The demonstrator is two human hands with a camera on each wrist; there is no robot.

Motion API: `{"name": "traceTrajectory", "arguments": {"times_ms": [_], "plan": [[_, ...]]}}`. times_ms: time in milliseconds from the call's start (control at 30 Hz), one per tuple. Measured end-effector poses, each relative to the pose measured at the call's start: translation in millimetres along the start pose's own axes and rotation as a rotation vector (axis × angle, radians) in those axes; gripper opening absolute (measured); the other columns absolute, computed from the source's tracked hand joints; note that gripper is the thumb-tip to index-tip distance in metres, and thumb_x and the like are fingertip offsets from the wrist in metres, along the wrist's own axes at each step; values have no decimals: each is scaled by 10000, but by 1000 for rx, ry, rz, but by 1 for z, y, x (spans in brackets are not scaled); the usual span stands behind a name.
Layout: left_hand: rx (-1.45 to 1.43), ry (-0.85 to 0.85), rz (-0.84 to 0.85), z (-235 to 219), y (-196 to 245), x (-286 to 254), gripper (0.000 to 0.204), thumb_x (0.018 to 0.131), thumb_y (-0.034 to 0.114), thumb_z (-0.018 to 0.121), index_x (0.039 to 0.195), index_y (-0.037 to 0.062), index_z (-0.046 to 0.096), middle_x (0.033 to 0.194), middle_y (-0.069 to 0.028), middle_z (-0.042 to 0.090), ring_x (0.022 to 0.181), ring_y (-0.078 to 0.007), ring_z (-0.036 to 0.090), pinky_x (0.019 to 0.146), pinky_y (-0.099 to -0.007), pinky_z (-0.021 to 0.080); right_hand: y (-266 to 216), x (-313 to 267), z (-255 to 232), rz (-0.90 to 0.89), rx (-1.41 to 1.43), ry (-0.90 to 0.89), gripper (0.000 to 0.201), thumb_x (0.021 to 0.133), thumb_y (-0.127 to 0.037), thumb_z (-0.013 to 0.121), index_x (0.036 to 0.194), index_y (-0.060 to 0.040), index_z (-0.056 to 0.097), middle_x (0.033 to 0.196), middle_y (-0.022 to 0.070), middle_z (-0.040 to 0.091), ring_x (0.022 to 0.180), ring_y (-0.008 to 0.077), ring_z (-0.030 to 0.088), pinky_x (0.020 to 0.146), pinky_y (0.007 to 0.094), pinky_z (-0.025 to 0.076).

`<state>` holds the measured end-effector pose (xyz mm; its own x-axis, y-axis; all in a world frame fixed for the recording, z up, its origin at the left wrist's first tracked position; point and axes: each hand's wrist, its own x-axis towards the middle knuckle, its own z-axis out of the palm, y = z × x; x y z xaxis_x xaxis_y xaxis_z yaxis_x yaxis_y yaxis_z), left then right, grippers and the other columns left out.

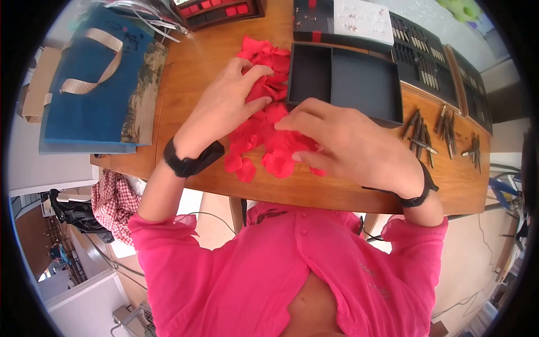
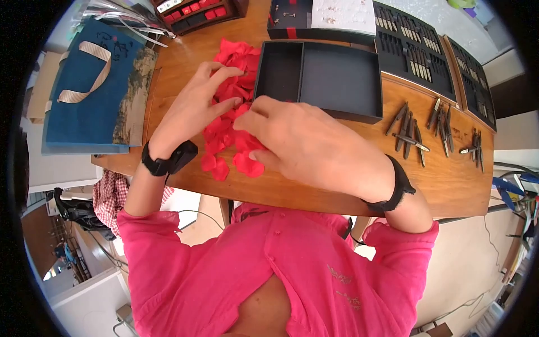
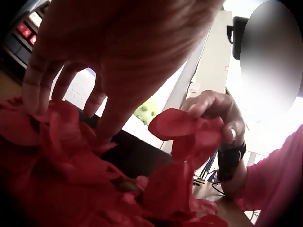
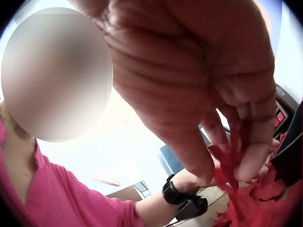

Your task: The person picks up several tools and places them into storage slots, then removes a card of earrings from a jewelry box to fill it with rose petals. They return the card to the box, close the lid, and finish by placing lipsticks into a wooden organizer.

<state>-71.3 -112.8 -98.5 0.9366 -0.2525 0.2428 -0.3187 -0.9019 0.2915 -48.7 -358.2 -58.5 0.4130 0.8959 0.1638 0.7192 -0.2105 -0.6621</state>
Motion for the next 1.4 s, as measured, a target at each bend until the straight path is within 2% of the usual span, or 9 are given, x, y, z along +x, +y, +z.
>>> {"name": "traceTrajectory", "arguments": {"times_ms": [167,267,367,400,600,900,1100,1300,1400], "plan": [[-77,-117,-111,0,-9,7,277,836,118,694,1069,83,547,1054,-139,528,938,-349,541,816,-400,446,3,-9,6,-92,-100,14,264,856,-162,649,1049,11,597,1077,171,565,1020,341,566,862,419,475],[-122,35,-101,-9,-9,7,242,822,94,708,979,58,528,944,-104,522,851,-279,545,768,-349,447,1,-10,3,-88,-85,-12,252,869,-180,636,1010,26,597,1068,175,565,1015,331,561,863,412,474],[-198,128,-148,-21,-6,5,241,811,63,726,942,37,526,860,-38,496,753,-144,517,684,-268,427,-3,-8,-1,-7,-158,-163,323,861,-188,650,1133,-26,585,1204,145,538,1104,320,550,888,404,483],[-264,153,-167,-21,-11,5,218,838,55,723,908,29,518,817,16,475,690,-45,456,601,-207,389,-3,-8,-1,-6,-150,-176,320,864,-192,648,1129,-24,585,1198,145,541,1104,320,549,890,403,481],[-385,163,-293,-30,-24,4,145,919,96,665,881,43,536,783,38,510,667,-13,466,550,-183,373,1,-15,9,-160,-129,-32,256,882,-209,615,923,42,594,946,170,568,904,323,579,775,408,485],[-214,116,-220,-30,-5,12,219,936,205,643,1035,10,643,881,-42,588,798,-137,581,721,-271,457,-3,-18,3,-99,-160,-183,268,887,-216,615,997,24,563,1007,150,534,957,318,556,809,409,476],[7,115,-74,-11,-27,43,335,871,262,691,1163,108,633,1048,-122,573,985,-252,574,873,-337,469,0,-19,6,-112,-150,-177,261,889,-213,610,978,27,560,999,158,534,960,323,557,807,416,478],[85,-171,-195,14,-46,77,454,797,202,719,1222,143,571,1251,-192,492,1086,-356,528,923,-411,440,1,-19,15,-106,-196,-180,262,879,-212,621,963,30,566,985,163,546,943,325,571,800,416,479],[-58,-217,-227,12,-52,85,414,798,158,700,1196,122,591,1198,-196,548,1045,-342,565,908,-391,455,0,-20,14,-96,-184,-190,261,876,-214,626,955,28,568,978,162,550,934,324,576,797,417,480]]}}
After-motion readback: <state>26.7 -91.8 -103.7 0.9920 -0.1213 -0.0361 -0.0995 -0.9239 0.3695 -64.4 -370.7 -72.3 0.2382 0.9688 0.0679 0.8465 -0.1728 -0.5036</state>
